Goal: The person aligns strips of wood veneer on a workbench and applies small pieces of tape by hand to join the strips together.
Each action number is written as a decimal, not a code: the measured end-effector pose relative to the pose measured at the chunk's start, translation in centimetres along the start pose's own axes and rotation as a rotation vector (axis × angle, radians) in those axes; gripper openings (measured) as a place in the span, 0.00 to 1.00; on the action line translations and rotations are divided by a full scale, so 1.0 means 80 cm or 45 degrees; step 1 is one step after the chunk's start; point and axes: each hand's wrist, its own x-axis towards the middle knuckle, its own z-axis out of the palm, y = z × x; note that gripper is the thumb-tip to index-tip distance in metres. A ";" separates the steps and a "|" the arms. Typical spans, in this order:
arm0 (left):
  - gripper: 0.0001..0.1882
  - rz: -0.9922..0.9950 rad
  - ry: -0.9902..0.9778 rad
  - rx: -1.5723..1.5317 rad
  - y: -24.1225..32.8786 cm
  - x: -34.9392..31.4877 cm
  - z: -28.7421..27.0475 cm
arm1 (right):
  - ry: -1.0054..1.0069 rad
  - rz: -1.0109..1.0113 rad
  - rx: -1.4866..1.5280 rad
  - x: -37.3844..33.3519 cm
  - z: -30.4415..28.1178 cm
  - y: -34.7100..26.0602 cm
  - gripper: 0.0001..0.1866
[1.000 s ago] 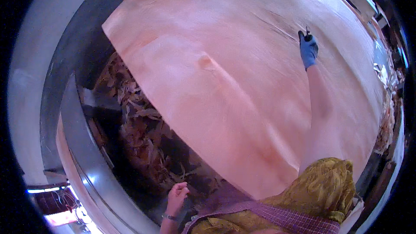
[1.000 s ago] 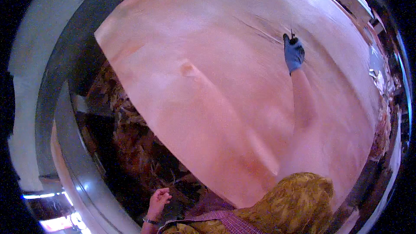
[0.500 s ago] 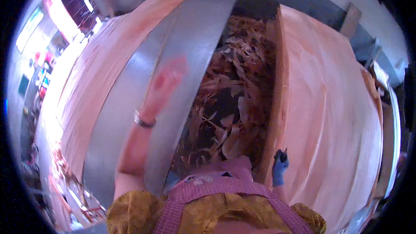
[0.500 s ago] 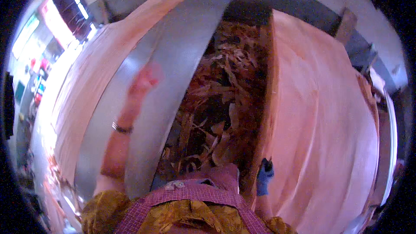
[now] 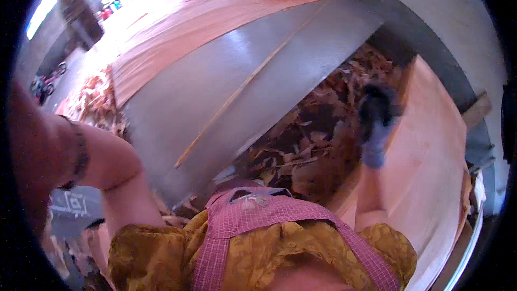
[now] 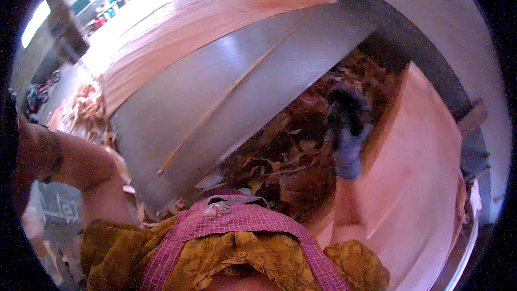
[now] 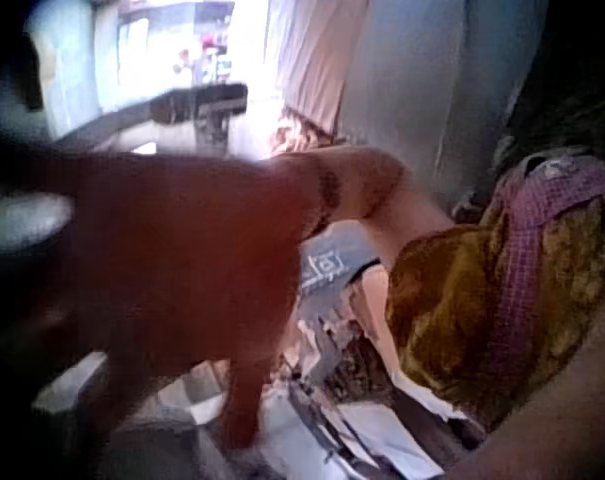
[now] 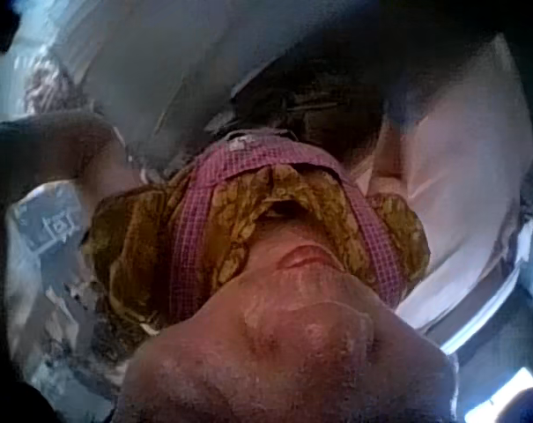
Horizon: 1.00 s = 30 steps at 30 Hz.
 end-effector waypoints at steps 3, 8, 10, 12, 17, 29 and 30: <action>0.42 -0.104 0.026 0.223 0.032 -0.040 0.070 | -0.122 -0.493 0.224 0.061 -0.005 -0.188 0.12; 0.41 -0.263 0.084 0.500 0.083 -0.095 0.137 | -0.361 -0.784 0.424 0.089 0.013 -0.343 0.14; 0.40 -0.295 0.097 0.600 0.108 -0.119 0.152 | -0.391 -0.792 0.439 0.090 0.033 -0.382 0.15; 0.39 -0.321 0.097 0.670 0.129 -0.149 0.153 | -0.394 -0.756 0.405 0.088 0.056 -0.411 0.16; 0.38 -0.493 0.087 0.997 0.207 -0.237 0.166 | -0.341 -0.749 0.451 0.045 0.097 -0.468 0.19; 0.34 -0.743 0.104 1.472 0.463 -0.514 0.150 | -0.352 0.485 0.667 -0.178 0.457 -0.431 0.18; 0.34 -0.736 0.087 1.473 0.479 -0.538 0.136 | -0.364 0.569 0.604 -0.216 0.496 -0.369 0.16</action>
